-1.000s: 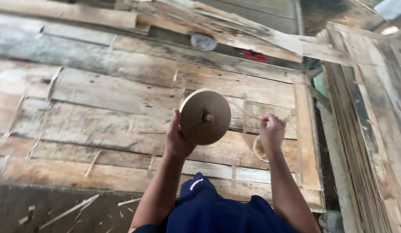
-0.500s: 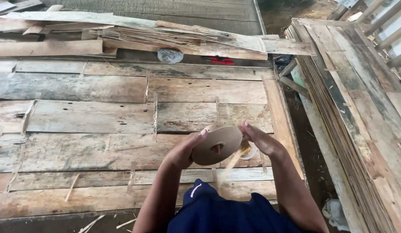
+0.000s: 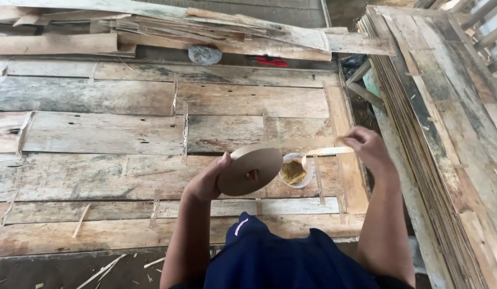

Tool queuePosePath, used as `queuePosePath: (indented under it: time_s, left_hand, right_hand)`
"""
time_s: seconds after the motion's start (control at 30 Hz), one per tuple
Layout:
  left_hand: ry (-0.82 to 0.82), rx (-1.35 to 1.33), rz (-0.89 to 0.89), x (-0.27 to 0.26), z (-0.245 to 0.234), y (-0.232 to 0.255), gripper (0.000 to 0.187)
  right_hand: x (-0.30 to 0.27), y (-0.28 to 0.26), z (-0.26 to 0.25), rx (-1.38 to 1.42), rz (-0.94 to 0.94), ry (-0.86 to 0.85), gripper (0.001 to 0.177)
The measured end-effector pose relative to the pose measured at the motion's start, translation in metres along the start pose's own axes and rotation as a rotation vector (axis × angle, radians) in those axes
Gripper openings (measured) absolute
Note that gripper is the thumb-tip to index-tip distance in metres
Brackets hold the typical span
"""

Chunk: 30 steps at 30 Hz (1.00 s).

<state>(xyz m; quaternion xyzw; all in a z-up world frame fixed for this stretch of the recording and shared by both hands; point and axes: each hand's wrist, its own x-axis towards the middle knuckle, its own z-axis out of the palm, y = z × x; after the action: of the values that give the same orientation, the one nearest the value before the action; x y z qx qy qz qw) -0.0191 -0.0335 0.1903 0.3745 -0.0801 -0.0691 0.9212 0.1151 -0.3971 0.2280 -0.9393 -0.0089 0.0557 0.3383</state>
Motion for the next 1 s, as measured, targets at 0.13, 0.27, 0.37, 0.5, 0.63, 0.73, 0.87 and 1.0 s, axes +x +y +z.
queuePosePath:
  time_s: [0.13, 0.27, 0.37, 0.5, 0.63, 0.73, 0.87, 1.0]
  left_hand:
    - [-0.034, 0.033, -0.028, -0.002, 0.013, 0.002, 0.046]
    - [0.064, 0.466, -0.271, 0.01, 0.037, 0.021, 0.049]
    - [-0.131, 0.567, -0.375, 0.017, 0.038, 0.019, 0.043]
    - [-0.171, 0.792, -0.475, 0.015, 0.027, 0.024, 0.051]
    - [-0.181, 1.028, -0.609, 0.017, 0.039, 0.035, 0.059]
    - [-0.229, 1.052, -0.615, 0.019, 0.034, 0.026, 0.05]
    - [-0.233, 1.21, -0.695, 0.027, 0.019, 0.009, 0.049]
    - [-0.241, 1.3, -0.72, 0.032, 0.021, 0.013, 0.052]
  right_hand:
    - [0.011, 0.009, -0.011, -0.336, 0.064, 0.174, 0.069]
    - [-0.046, -0.105, 0.004, 0.012, -0.153, -0.082, 0.052]
    - [-0.042, -0.089, 0.051, 0.159, -0.14, -0.571, 0.065]
    - [-0.044, -0.055, 0.086, 0.184, -0.076, -0.625, 0.054]
    - [-0.048, -0.068, 0.07, 0.217, -0.105, -0.629, 0.04]
    - [-0.047, -0.065, 0.081, 0.284, -0.099, -0.775, 0.056]
    - [-0.045, -0.054, 0.082, 0.452, -0.104, -0.77, 0.028]
    - [-0.051, -0.083, 0.071, 0.237, -0.107, -0.828, 0.046]
